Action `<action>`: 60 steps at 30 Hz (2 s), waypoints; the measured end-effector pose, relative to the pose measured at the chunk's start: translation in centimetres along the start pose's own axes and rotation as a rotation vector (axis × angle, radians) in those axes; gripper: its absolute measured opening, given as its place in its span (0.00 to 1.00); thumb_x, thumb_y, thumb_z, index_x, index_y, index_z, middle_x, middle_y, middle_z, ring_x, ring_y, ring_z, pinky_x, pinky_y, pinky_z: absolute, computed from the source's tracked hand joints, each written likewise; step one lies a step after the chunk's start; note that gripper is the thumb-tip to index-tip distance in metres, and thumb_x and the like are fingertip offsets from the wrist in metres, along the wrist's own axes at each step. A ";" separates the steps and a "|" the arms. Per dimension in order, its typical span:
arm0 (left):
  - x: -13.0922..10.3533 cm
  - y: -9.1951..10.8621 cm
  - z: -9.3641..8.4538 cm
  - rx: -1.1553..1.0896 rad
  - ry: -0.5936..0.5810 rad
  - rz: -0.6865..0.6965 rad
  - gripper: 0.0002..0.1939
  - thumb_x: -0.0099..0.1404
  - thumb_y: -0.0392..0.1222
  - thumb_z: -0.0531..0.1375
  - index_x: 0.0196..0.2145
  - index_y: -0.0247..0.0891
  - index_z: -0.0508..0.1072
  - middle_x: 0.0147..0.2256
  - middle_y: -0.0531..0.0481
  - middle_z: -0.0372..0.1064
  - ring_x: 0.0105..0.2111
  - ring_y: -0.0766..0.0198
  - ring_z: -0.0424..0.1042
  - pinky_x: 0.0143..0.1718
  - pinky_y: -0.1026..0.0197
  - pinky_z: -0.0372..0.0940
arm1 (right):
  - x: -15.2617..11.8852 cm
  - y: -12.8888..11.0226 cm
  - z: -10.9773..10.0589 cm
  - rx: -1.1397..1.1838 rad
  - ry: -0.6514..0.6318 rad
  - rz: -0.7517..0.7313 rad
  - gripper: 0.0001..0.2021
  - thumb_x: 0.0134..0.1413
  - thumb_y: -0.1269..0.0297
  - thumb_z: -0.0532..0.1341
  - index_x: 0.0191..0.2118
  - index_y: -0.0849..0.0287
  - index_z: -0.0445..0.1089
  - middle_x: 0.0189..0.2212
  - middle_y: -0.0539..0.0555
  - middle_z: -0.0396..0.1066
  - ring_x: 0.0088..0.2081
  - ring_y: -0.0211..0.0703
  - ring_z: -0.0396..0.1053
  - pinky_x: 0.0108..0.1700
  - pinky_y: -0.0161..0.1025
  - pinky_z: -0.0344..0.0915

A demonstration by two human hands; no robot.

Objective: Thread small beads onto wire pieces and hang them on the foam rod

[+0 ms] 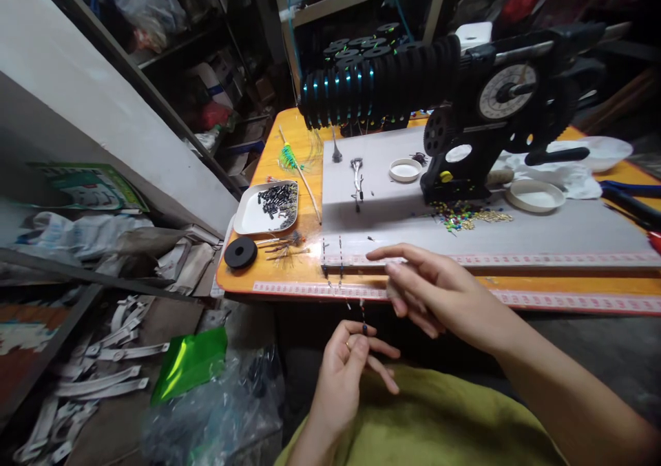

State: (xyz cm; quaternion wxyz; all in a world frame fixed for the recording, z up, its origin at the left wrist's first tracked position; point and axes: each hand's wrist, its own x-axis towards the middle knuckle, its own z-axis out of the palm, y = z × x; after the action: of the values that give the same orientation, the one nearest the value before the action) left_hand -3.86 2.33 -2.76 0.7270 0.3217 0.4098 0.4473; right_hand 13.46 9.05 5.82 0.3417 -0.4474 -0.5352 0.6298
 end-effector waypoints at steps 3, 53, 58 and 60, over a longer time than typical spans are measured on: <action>-0.7 -0.5 0.0 -0.014 -0.007 -0.025 0.17 0.67 0.54 0.59 0.34 0.36 0.63 0.28 0.45 0.79 0.18 0.65 0.76 0.24 0.66 0.66 | -1.5 1.5 1.1 -0.190 -0.011 0.000 0.15 0.66 0.51 0.52 0.48 0.55 0.65 0.23 0.46 0.68 0.18 0.30 0.62 0.20 0.29 0.59; 3.0 5.2 5.0 0.066 0.072 0.401 0.14 0.70 0.49 0.56 0.32 0.35 0.68 0.19 0.55 0.65 0.22 0.67 0.64 0.30 0.63 0.60 | -2.4 0.6 -0.7 0.118 0.134 -0.024 0.20 0.60 0.49 0.59 0.52 0.55 0.66 0.21 0.47 0.68 0.13 0.29 0.53 0.14 0.28 0.48; 3.2 5.4 5.4 0.098 0.010 0.427 0.16 0.70 0.50 0.56 0.30 0.37 0.65 0.24 0.53 0.67 0.22 0.68 0.64 0.27 0.64 0.60 | 0.5 -2.5 -0.6 0.483 -0.185 0.023 0.19 0.62 0.52 0.58 0.52 0.59 0.66 0.21 0.50 0.74 0.09 0.27 0.54 0.15 0.29 0.57; 3.3 5.3 5.3 0.107 0.004 0.443 0.15 0.70 0.49 0.56 0.30 0.37 0.65 0.22 0.55 0.65 0.22 0.69 0.63 0.26 0.65 0.60 | 1.5 -2.7 -0.4 0.529 -0.257 0.037 0.15 0.62 0.52 0.57 0.43 0.60 0.68 0.22 0.51 0.75 0.08 0.27 0.55 0.20 0.34 0.66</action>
State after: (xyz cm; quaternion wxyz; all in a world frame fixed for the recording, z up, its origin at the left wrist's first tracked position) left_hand -0.37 6.94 3.09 0.5922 0.4412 0.3538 0.5740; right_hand 13.11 11.12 8.16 0.3640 -0.2691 -0.3833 0.8051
